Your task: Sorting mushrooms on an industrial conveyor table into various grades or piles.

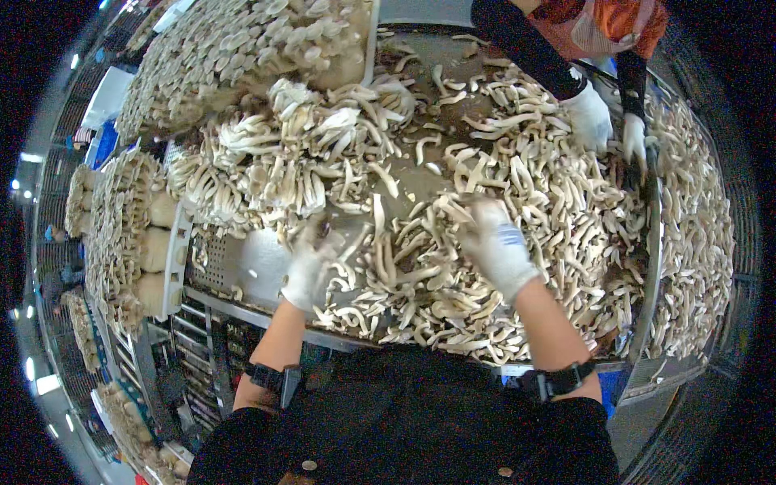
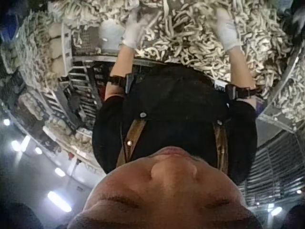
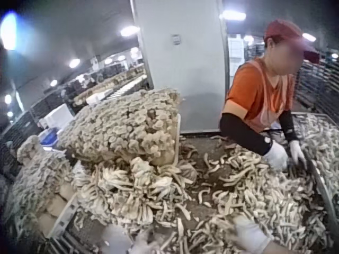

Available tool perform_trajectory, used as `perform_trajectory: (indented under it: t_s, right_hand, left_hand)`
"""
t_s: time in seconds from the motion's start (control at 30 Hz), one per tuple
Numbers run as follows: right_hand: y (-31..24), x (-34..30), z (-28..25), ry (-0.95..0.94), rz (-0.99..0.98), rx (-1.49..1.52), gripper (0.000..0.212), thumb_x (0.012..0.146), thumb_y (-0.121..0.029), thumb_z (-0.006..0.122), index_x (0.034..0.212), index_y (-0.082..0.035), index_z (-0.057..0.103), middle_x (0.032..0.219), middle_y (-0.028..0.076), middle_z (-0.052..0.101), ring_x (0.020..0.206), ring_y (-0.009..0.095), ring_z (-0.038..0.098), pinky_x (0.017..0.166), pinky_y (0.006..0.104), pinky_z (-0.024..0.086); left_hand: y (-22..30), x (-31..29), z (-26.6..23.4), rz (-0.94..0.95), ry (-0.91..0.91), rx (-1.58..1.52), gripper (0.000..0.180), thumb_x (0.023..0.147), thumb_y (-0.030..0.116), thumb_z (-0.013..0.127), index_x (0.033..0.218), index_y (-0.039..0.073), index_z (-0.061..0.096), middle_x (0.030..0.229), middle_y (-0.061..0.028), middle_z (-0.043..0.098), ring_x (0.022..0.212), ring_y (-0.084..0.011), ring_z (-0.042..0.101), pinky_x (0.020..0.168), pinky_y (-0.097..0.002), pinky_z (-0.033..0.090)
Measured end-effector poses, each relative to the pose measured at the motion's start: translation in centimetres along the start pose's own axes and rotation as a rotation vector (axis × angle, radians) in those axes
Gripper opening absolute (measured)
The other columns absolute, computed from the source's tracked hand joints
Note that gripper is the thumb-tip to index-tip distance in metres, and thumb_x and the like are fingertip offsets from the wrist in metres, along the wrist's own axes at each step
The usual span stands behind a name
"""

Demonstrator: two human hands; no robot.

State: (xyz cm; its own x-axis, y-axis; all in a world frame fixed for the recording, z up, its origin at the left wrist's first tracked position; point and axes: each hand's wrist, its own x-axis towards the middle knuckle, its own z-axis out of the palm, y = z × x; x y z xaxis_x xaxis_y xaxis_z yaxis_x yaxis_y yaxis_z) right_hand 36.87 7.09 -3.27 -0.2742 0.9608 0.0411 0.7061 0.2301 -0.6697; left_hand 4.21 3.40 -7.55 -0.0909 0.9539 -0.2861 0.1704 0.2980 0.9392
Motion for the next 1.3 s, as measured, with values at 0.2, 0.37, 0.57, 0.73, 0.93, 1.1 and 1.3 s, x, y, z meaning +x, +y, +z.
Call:
perform_trajectory:
  t_s: [0.2, 0.37, 0.57, 0.73, 0.93, 1.1, 1.3]
  right_hand:
    - [-9.8, -3.8, 10.7, -0.783, -0.602, -0.496, 0.042, 0.079, -0.021, 0.055, 0.118, -0.007, 0.05, 0.131, 0.017, 0.038, 0.123, 0.032, 0.038, 0.095, 0.0576, 0.034]
    - [-6.0, -1.4, 4.3, -0.938, 0.026, -0.796, 0.038, 0.078, -0.026, 0.06, 0.113, -0.011, 0.057, 0.131, 0.019, 0.041, 0.106, 0.029, 0.055, 0.086, 0.0443, 0.047]
    - [-6.2, 6.6, 6.3, -0.398, 0.653, 0.84, 0.056, 0.086, -0.013, 0.055, 0.136, -0.009, 0.03, 0.12, 0.016, 0.052, 0.096, 0.025, 0.059, 0.089, 0.0384, 0.046]
    - [-10.9, 6.9, 10.1, -0.234, 0.197, 0.679, 0.083, 0.076, -0.008, 0.066, 0.141, -0.004, 0.015, 0.138, 0.021, 0.028, 0.119, 0.032, 0.043, 0.088, 0.0321, 0.046]
    - [-12.2, 3.4, 9.3, -0.116, 0.045, 0.359, 0.087, 0.07, -0.032, 0.072, 0.135, 0.003, 0.024, 0.136, 0.027, 0.026, 0.129, 0.039, 0.025, 0.106, 0.0446, 0.024]
    - [-11.1, 1.9, 8.3, -0.076, 0.444, 0.999, 0.042, 0.074, 0.004, 0.064, 0.113, 0.001, 0.05, 0.096, 0.006, 0.057, 0.086, 0.014, 0.057, 0.073, 0.0242, 0.047]
    - [-12.1, 0.2, 10.8, 0.215, 0.424, 1.024, 0.039, 0.072, -0.002, 0.067, 0.108, -0.003, 0.052, 0.092, 0.003, 0.056, 0.079, 0.013, 0.052, 0.068, 0.025, 0.044]
  left_hand:
    - [-4.7, 8.0, -15.7, 0.274, 0.112, -0.834, 0.067, 0.088, 0.023, 0.054, 0.138, -0.002, 0.018, 0.138, -0.02, 0.028, 0.124, -0.0288, 0.038, 0.099, -0.0363, 0.038]
    - [4.1, 6.8, -5.6, -0.198, 0.058, -0.394, 0.058, 0.091, 0.027, 0.046, 0.14, 0.014, 0.019, 0.14, -0.0142, 0.028, 0.128, -0.0285, 0.03, 0.098, -0.045, 0.039]
    - [0.9, 4.6, 2.4, -0.096, -0.078, -0.686, 0.092, 0.072, -0.014, 0.056, 0.142, 0.02, 0.006, 0.135, -0.0112, 0.035, 0.109, -0.0241, 0.052, 0.089, -0.0322, 0.047]
    - [3.3, 4.4, 1.3, -0.099, -0.427, -1.078, 0.073, 0.079, 0.008, 0.064, 0.138, 0.02, 0.024, 0.128, -0.0061, 0.044, 0.107, -0.0179, 0.052, 0.087, -0.0312, 0.048]
    - [1.0, 2.3, 1.5, -0.237, -0.943, -1.141, 0.022, 0.088, 0.01, 0.052, 0.109, 0.005, 0.052, 0.107, -0.0038, 0.054, 0.097, -0.0149, 0.056, 0.08, -0.0269, 0.048]
    - [2.1, 1.3, -1.1, -0.427, -0.418, -1.055, 0.028, 0.084, 0.012, 0.059, 0.112, 0.009, 0.053, 0.105, -0.0026, 0.056, 0.098, -0.0144, 0.055, 0.083, -0.029, 0.046]
    - [2.4, -1.0, -1.3, -0.283, -0.494, -0.926, 0.032, 0.082, -0.004, 0.054, 0.113, 0.002, 0.052, 0.099, -0.0058, 0.06, 0.093, -0.0172, 0.058, 0.085, -0.0257, 0.046]
